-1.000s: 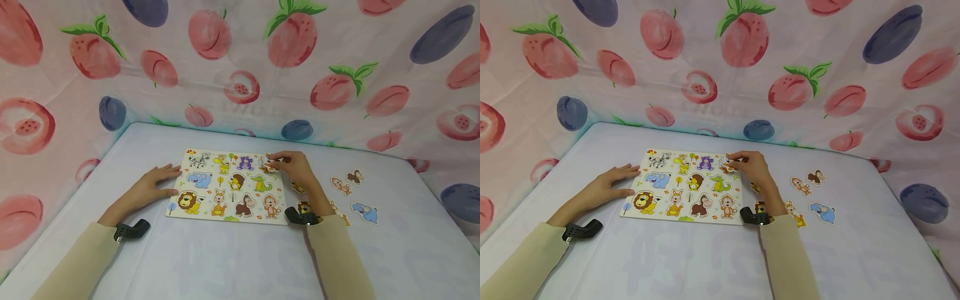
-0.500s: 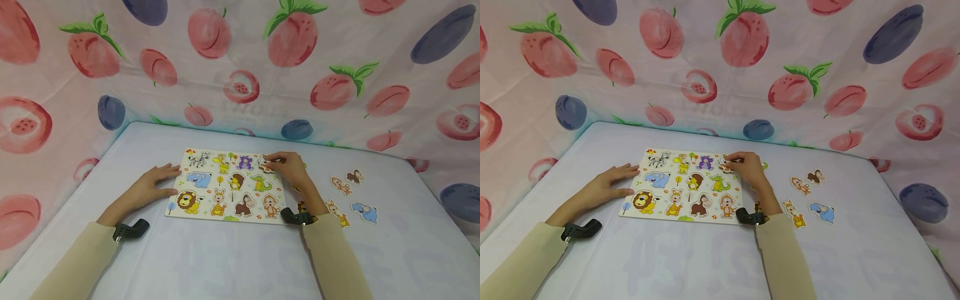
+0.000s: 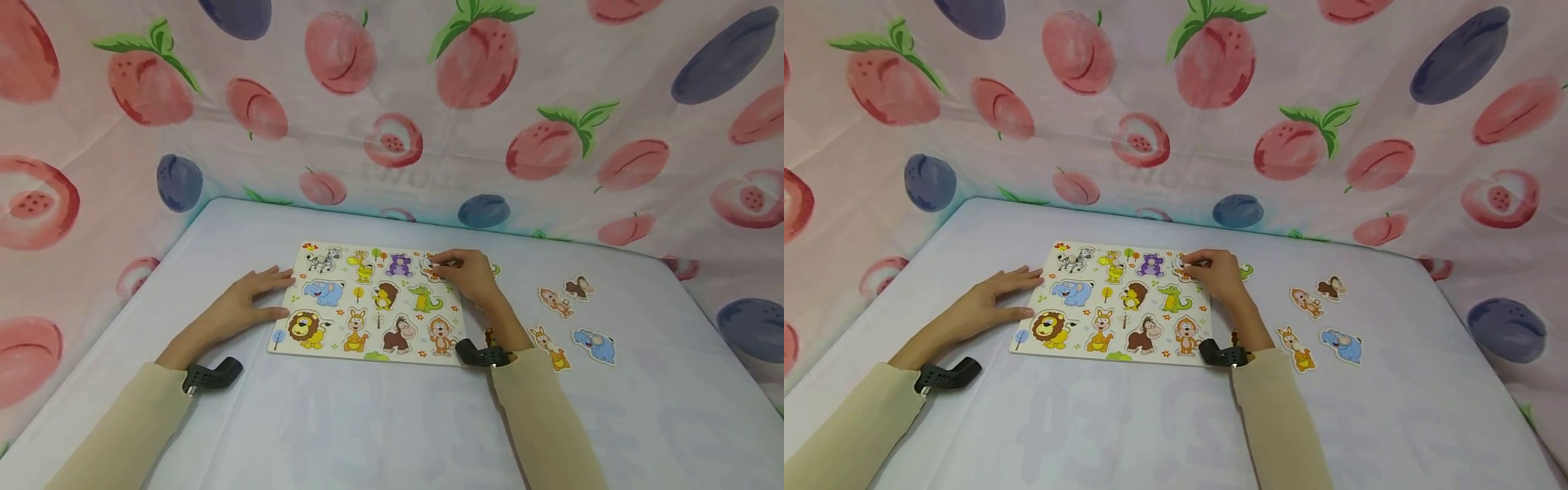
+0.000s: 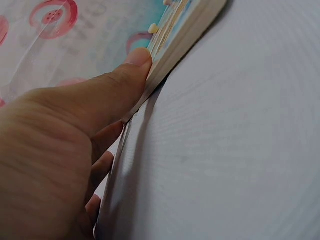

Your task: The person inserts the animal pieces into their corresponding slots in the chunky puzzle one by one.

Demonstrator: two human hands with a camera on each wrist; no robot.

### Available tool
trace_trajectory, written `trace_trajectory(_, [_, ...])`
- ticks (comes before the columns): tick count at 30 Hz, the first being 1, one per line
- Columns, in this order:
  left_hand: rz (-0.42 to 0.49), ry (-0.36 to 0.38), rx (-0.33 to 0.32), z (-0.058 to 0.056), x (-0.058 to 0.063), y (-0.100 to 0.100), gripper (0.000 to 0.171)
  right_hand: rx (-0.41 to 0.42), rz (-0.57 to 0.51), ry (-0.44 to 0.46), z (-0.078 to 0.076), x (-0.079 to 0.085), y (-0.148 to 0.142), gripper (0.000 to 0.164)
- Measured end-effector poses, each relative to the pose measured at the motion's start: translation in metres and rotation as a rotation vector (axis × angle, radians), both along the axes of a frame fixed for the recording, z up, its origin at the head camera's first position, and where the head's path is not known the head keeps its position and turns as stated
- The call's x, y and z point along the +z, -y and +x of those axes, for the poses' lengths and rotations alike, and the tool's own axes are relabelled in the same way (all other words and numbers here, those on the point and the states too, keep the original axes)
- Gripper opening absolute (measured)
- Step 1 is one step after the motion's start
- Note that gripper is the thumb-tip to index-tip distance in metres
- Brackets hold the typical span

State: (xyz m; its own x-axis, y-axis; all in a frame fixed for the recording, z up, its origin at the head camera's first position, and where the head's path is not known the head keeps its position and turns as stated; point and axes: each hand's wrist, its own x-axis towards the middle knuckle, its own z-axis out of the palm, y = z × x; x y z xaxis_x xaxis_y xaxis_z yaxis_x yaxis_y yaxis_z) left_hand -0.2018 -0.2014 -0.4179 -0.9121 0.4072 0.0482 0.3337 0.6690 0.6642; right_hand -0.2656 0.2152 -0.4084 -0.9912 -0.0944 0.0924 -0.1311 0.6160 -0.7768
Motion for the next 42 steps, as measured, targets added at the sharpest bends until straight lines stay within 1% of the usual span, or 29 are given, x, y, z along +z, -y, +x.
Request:
trace_trajectory(10, [-0.001, -0.002, -0.002, -0.0008, -0.0008, -0.0002, 0.067, 0.003, -0.01, 0.008, -0.0005, -0.0019, 0.001, 0.015])
trace_trajectory(18, [0.004, -0.002, -0.003, -0.001, -0.0021, 0.0003, 0.067, 0.026, -0.021, 0.007, 0.0005, -0.0029, 0.0002, 0.017])
trace_trajectory(28, [-0.006, 0.013, 0.007, -0.0005, -0.001, 0.0002, 0.067, 0.015, -0.015, -0.008, 0.0004, -0.0024, 0.0014, 0.016])
trace_trajectory(35, [0.002, 0.03, 0.014, 0.0, -0.0005, 0.0009, 0.068, 0.015, -0.013, -0.012, -0.0014, -0.0039, 0.001, 0.016])
trace_trajectory(42, [0.007, 0.03, 0.012, -0.0005, -0.0009, 0.0011, 0.067, 0.012, -0.008, -0.017, -0.0009, -0.0049, 0.0011, 0.014])
